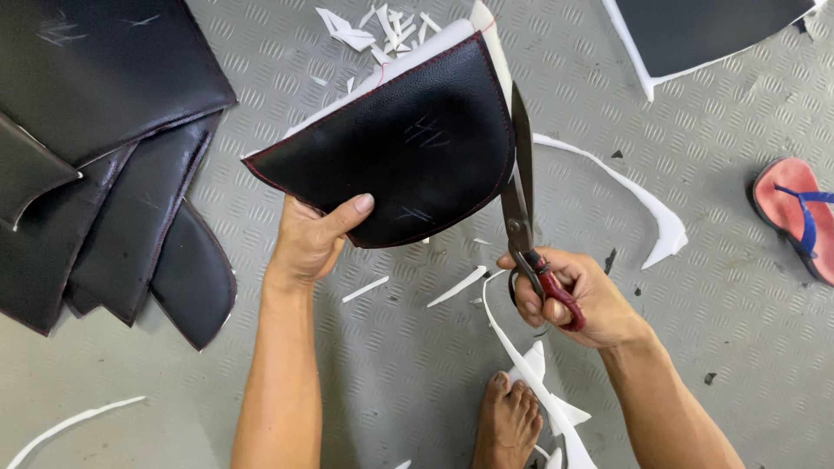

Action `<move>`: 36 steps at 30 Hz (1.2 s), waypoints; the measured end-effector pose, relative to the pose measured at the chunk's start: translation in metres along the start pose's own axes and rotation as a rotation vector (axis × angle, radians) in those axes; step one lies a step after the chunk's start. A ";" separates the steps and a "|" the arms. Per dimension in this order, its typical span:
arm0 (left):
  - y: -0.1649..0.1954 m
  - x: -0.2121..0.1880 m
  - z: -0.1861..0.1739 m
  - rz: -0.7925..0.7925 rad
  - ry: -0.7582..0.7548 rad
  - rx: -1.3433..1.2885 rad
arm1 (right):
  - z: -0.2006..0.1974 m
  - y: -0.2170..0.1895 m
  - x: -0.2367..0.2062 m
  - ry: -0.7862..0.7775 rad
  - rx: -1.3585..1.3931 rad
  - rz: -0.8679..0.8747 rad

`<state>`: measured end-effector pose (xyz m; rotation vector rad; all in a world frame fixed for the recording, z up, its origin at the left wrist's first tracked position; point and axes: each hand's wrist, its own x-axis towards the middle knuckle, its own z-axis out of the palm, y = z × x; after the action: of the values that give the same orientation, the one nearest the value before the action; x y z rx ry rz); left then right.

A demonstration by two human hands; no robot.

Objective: The person uses shears to trim the edges of stacked black leather pieces, following a white template outline. They rotate and reposition the stack to cut along straight and curved edges, then trim a separate white foam strip into small pieces.

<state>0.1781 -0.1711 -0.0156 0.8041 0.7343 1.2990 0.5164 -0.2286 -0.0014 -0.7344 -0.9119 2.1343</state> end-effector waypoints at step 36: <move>0.009 -0.002 -0.016 -0.248 -0.093 0.150 | 0.018 0.000 0.008 0.109 0.067 -0.079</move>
<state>0.1599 -0.1703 -0.0163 0.8586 0.8354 0.9869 0.4985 -0.2291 0.0069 -0.7608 -0.7949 2.0254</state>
